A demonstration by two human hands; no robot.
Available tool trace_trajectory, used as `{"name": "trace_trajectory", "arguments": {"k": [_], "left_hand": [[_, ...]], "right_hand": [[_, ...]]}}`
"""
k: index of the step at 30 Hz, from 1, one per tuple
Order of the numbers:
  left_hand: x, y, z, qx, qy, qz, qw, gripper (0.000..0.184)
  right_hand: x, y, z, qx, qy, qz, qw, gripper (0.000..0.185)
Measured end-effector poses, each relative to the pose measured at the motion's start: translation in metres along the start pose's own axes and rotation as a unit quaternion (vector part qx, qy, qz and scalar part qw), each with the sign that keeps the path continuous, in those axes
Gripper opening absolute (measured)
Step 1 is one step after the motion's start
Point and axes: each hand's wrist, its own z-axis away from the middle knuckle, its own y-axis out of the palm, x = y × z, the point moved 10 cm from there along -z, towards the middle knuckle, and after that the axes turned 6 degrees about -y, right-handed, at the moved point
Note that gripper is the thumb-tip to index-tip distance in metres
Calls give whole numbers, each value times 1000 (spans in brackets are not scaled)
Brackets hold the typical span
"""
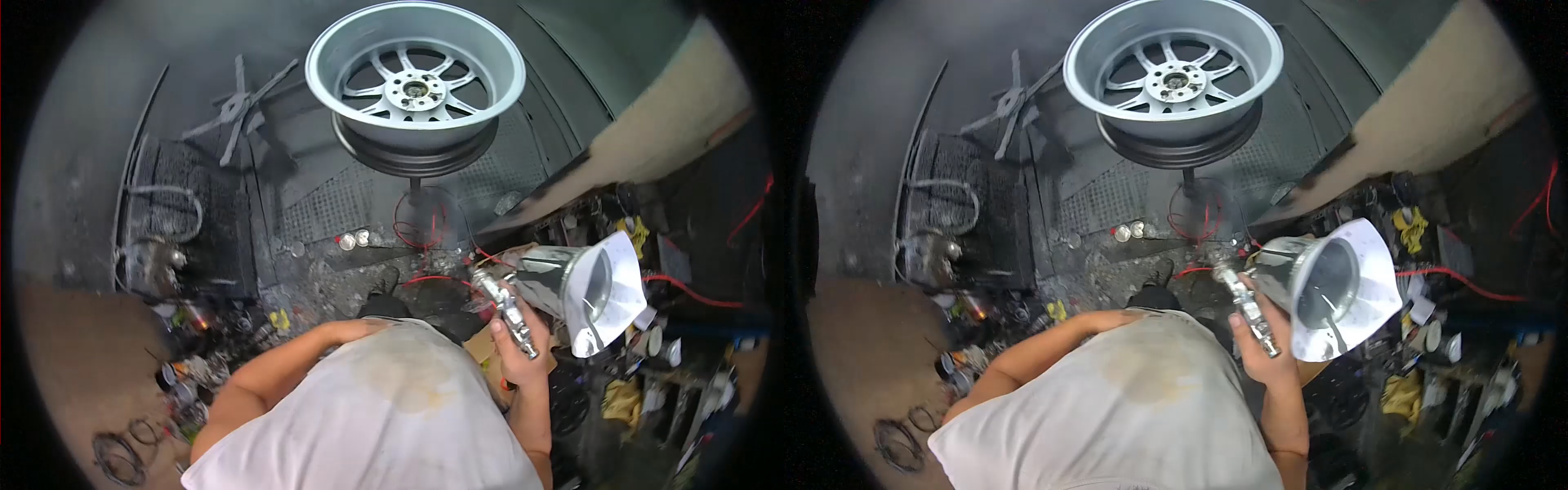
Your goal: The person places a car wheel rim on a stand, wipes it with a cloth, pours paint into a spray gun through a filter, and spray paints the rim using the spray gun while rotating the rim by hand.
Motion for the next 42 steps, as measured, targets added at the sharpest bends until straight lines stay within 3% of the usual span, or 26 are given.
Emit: {"name": "trace_trajectory", "arguments": {"k": [4, 5, 6, 7, 11, 13, 15, 17, 18, 19, 20, 21, 22, 23, 25, 26, 28, 31, 33, 35, 42], "left_hand": [[-48, 4, 27, 10, -84, 38, 996, 63], [-47, 9, 33, 16, -105, 47, 993, 63], [-43, 16, 30, 25, -21, -9, 999, 68], [-49, 20, 27, 19, -17, -5, 1000, 68], [-134, -18, 37, -21, -84, 51, 995, 69], [-159, -52, 41, -36, -120, 71, 990, 69], [-162, -78, 41, 11, -137, 114, 984, 66], [-154, -137, 44, -79, -186, 124, 971, 57], [-139, -175, 46, -174, -193, 114, 959, 54], [-121, -216, 47, -252, -166, 108, 947, 52], [-160, -245, 57, -289, -176, 185, 923, 52], [-115, -286, 54, -333, -134, 222, 906, 56], [-113, -324, 66, -415, -155, 231, 866, 59], [-125, -358, 71, -435, -123, 239, 859, 64], [-82, -433, 83, -540, -110, 327, 767, 67], [-82, -460, 80, -532, -108, 323, 776, 67], [-62, -500, 78, -545, -103, 441, 706, 72], [-40, -554, 40, -438, -54, 457, 772, 79], [-53, -574, 23, -420, -51, 451, 786, 81], [-76, -591, 12, -409, -24, 439, 800, 77], [-50, -637, -4, -366, -48, 463, 806, 49]], "right_hand": [[-11, -46, 1, -79, -20, 4, 997, 51], [-11, -55, -2, -95, -62, 9, 994, 54], [-16, -66, -3, -126, -62, 22, 990, 53], [-18, -77, -3, -159, -62, 34, 985, 52], [-27, -80, -4, -164, -4, 27, 986, 50], [-23, -51, -4, -97, 41, -9, 994, 51], [-19, -24, -6, -7, 62, -59, 996, 62], [-4, 3, -13, 56, 66, -126, 988, 62], [1, 4, -19, 48, 63, -127, 989, 62], [5, 18, -24, 100, 74, -147, 981, 63], [11, 34, -30, 151, 83, -165, 971, 63], [17, 39, -40, 141, 79, -166, 973, 63], [23, 50, -50, 155, 88, -174, 968, 68], [30, 61, -59, 169, 98, -182, 964, 72], [50, 71, -85, 170, 116, -184, 961, 71], [67, 80, -103, 184, 82, -186, 962, 67], [101, 87, -143, 184, 56, -138, 972, 64], [141, 76, -202, 107, 82, -51, 990, 61], [148, 57, -238, 40, 30, 5, 999, 60], [144, 30, -255, -62, 94, 35, 993, 60], [136, -20, -291, -118, 86, 128, 981, 52]]}}
